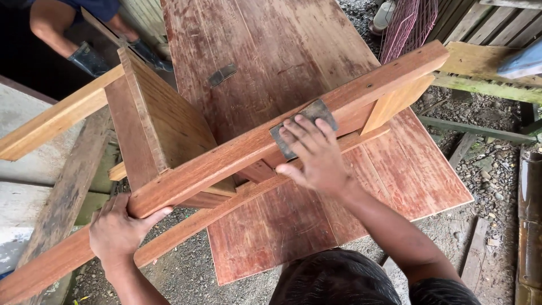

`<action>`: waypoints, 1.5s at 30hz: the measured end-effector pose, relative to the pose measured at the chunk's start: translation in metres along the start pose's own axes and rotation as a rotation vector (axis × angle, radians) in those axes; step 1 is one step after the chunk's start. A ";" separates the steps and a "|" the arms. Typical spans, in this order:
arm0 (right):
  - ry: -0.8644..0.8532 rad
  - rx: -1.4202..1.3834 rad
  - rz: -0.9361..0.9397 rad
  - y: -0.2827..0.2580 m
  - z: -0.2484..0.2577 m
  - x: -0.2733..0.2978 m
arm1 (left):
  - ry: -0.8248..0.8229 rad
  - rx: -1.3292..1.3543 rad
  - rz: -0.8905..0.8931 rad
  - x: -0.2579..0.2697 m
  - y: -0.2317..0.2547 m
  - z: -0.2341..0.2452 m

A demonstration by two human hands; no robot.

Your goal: Sanding the legs and frame of a wooden chair using sandpaper to smooth the surface.

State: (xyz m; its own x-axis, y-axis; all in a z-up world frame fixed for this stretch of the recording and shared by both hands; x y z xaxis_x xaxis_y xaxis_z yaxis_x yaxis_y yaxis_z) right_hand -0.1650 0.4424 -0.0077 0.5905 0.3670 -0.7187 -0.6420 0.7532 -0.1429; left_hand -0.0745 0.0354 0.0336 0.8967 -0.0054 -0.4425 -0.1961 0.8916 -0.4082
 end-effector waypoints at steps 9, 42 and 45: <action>0.384 0.062 -0.243 0.153 0.099 -0.007 | 0.042 0.007 -0.011 -0.003 0.003 0.006; 0.078 -0.152 0.124 0.093 0.053 0.020 | 0.049 0.489 0.065 -0.009 0.006 0.011; 0.110 -0.151 0.043 0.052 0.050 0.008 | 0.011 0.492 0.072 -0.009 0.003 0.010</action>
Point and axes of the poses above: each hand's wrist, its own x-axis away from the middle knuckle, its own z-axis out of the back of the hand, y = z × x, the point moved 8 cm from there along -x, towards the middle knuckle, and after that the axes turned 1 degree about -x, right-handed, at the moved point
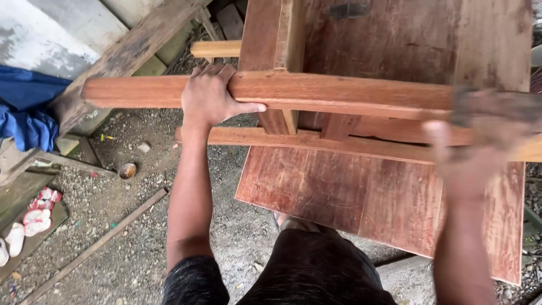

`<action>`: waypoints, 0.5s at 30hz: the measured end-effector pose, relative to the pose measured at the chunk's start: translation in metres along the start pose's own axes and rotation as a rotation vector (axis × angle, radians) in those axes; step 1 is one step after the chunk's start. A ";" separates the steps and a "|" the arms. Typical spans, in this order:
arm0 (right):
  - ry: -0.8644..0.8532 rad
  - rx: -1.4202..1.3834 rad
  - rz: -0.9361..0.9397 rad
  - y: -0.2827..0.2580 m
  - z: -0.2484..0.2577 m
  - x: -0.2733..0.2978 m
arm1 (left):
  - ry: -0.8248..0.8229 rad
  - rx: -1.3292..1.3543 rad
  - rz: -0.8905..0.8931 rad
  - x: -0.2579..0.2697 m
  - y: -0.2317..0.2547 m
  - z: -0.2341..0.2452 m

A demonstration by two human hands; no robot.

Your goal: Sanding the legs and frame of a wooden chair using sandpaper to smooth the surface.

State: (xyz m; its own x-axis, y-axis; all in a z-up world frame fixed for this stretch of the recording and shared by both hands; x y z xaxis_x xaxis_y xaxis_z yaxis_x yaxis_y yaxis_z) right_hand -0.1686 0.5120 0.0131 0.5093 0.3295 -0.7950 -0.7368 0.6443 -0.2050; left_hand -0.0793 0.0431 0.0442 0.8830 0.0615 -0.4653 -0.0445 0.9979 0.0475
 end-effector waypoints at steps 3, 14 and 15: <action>-0.006 -0.087 0.062 -0.122 -0.025 -0.050 | -0.066 0.066 0.075 -0.003 0.007 0.004; -0.201 -0.392 0.236 -0.158 -0.069 -0.075 | -0.015 0.404 -0.334 -0.009 0.171 -0.022; -0.265 -0.531 0.242 -0.150 -0.038 -0.087 | 0.001 0.361 -0.361 -0.011 0.176 -0.013</action>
State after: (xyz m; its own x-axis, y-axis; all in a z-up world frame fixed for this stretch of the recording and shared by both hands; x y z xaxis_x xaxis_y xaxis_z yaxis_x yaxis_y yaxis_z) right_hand -0.1194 0.3610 0.0913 0.3434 0.6259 -0.7002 -0.9301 0.1230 -0.3462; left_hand -0.1026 0.2185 0.0463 0.8120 -0.2852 -0.5092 0.4275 0.8847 0.1862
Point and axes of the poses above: each hand's wrist, its own x-axis away from the middle knuckle, its own z-axis out of the back of the hand, y = z × x, the point moved 8 cm from there along -x, towards the middle knuckle, and after that the axes turned 1 degree about -x, right-handed, at the moved point
